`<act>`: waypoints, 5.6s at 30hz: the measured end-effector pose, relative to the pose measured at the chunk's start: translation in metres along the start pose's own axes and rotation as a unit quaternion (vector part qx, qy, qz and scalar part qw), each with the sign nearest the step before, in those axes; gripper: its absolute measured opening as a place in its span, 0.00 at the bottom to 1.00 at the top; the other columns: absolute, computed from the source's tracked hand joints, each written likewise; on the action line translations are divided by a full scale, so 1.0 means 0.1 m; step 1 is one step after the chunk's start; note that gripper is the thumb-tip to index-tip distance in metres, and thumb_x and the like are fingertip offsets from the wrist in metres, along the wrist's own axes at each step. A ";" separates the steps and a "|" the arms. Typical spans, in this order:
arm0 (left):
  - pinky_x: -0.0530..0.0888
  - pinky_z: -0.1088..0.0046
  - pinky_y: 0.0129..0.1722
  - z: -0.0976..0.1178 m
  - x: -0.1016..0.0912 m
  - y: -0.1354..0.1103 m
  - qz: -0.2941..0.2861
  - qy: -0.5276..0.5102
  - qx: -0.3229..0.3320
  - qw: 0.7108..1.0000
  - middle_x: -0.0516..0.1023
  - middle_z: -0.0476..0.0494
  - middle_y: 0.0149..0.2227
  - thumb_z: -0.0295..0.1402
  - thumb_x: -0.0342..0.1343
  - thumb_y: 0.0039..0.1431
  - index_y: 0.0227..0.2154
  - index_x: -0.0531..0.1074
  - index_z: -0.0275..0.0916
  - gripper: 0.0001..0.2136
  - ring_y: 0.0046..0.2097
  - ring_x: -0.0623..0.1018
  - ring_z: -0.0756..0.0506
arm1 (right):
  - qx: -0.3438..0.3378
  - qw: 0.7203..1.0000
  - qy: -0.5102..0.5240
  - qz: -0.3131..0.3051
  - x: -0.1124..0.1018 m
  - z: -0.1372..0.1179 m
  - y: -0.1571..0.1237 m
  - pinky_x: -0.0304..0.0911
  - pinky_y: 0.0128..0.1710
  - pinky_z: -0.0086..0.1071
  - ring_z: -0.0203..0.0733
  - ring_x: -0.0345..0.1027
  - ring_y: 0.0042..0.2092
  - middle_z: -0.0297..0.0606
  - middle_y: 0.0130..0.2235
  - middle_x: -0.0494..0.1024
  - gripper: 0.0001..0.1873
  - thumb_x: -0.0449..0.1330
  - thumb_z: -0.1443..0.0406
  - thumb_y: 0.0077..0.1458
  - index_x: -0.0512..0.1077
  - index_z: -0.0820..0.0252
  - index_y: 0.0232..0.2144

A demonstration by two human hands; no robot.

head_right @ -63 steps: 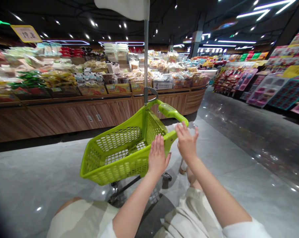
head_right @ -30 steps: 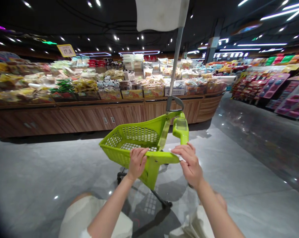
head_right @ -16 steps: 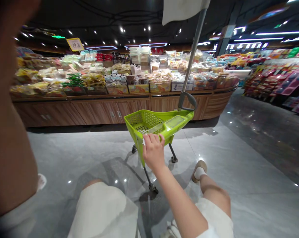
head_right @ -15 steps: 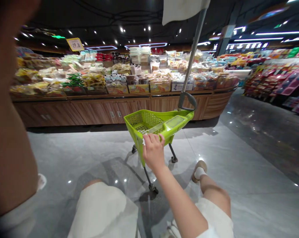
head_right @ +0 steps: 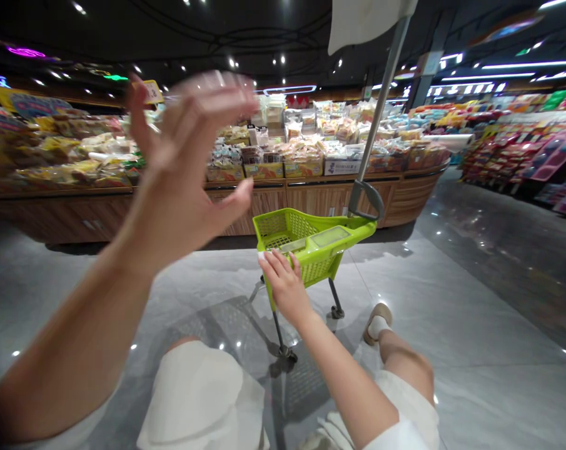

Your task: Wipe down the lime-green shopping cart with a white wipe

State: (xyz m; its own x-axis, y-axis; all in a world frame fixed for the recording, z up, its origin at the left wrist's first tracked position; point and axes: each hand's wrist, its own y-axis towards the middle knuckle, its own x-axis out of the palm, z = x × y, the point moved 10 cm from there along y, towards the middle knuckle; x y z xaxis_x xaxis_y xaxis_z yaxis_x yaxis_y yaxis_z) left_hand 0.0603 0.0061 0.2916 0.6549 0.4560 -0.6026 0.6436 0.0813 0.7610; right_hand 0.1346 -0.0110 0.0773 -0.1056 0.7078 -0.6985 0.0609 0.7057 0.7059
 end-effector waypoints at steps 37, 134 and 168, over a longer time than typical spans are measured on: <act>0.61 0.52 0.65 0.69 1.45 -1.61 -0.052 -0.148 -0.146 0.977 0.60 0.31 0.65 0.18 0.49 0.55 0.66 0.44 0.33 0.36 0.70 0.53 0.40 | 0.025 0.997 -0.033 0.071 -0.44 0.05 -0.33 0.22 0.66 0.51 0.44 0.55 0.65 0.40 0.61 0.69 0.38 0.44 0.73 0.53 0.52 0.53 0.66; 0.59 0.55 0.66 0.81 1.61 -1.62 -0.081 -0.089 -0.150 0.981 0.56 0.34 0.68 0.23 0.49 0.58 0.68 0.40 0.33 0.37 0.70 0.50 0.40 | 0.017 0.990 -0.065 0.127 -0.31 0.61 -0.59 0.23 0.67 0.53 0.45 0.50 0.67 0.36 0.61 0.69 0.38 0.45 0.74 0.56 0.50 0.44 0.67; 0.60 0.57 0.66 0.86 1.62 -1.61 -0.069 -0.080 -0.151 0.983 0.55 0.35 0.68 0.31 0.46 0.66 0.68 0.42 0.30 0.31 0.71 0.48 0.42 | 0.174 0.972 -0.049 0.148 -0.56 0.77 -0.43 0.21 0.64 0.58 0.48 0.44 0.69 0.33 0.60 0.70 0.41 0.45 0.76 0.46 0.61 0.47 0.62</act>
State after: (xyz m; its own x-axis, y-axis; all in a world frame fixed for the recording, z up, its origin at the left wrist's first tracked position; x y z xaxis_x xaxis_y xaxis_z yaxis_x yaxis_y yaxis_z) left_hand 0.0968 -0.0090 0.0511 0.6386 0.2784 -0.7174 0.6000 0.4037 0.6907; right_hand 0.2139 -0.0781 0.0769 0.0626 0.8689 -0.4910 0.4083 0.4266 0.8070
